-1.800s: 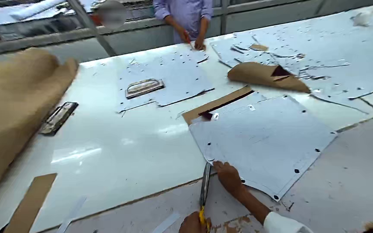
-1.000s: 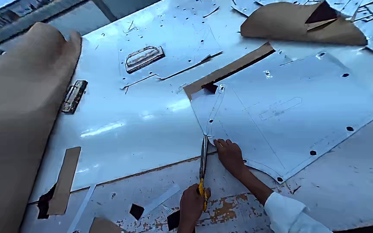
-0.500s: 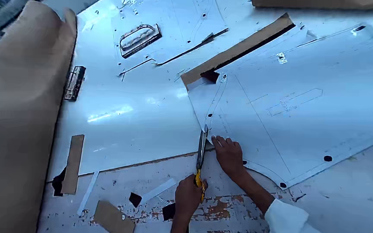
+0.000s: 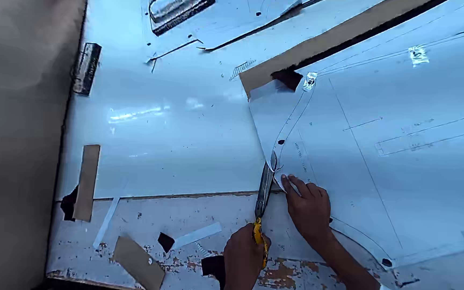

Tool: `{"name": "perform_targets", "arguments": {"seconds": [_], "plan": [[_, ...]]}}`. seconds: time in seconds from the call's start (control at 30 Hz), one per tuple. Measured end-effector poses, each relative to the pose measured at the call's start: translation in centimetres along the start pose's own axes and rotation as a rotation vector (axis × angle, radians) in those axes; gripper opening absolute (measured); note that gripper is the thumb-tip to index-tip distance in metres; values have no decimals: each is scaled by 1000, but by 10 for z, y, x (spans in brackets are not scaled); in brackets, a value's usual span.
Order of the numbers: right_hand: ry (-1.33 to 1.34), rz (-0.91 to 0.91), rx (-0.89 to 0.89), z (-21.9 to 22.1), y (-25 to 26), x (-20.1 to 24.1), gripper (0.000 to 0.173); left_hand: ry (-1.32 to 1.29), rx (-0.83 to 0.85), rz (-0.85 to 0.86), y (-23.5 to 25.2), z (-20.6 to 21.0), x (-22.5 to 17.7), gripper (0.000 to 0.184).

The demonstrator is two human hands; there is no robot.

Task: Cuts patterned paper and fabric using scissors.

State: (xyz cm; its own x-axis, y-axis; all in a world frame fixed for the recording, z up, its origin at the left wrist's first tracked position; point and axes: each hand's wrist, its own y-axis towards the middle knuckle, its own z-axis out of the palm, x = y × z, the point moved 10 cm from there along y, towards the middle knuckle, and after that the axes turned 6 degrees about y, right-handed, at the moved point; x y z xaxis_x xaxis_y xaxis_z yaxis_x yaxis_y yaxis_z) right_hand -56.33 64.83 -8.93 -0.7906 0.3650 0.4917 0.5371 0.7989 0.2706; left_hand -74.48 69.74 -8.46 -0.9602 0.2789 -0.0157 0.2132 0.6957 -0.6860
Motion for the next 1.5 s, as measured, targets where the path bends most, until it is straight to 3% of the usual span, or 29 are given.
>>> {"name": "perform_targets", "arguments": {"seconds": [0.5, 1.1, 1.5], "plan": [[-9, 2, -4, -4, -2, 0, 37, -58, -162, 98, 2, -4, -1, 19], [33, 12, 3, -5, -3, -3, 35, 44, -88, 107, 5, -16, -10, 24], [55, 18, 30, -10, -13, -5, 37, -95, -128, 136, -4, 2, -5, 21]]}}
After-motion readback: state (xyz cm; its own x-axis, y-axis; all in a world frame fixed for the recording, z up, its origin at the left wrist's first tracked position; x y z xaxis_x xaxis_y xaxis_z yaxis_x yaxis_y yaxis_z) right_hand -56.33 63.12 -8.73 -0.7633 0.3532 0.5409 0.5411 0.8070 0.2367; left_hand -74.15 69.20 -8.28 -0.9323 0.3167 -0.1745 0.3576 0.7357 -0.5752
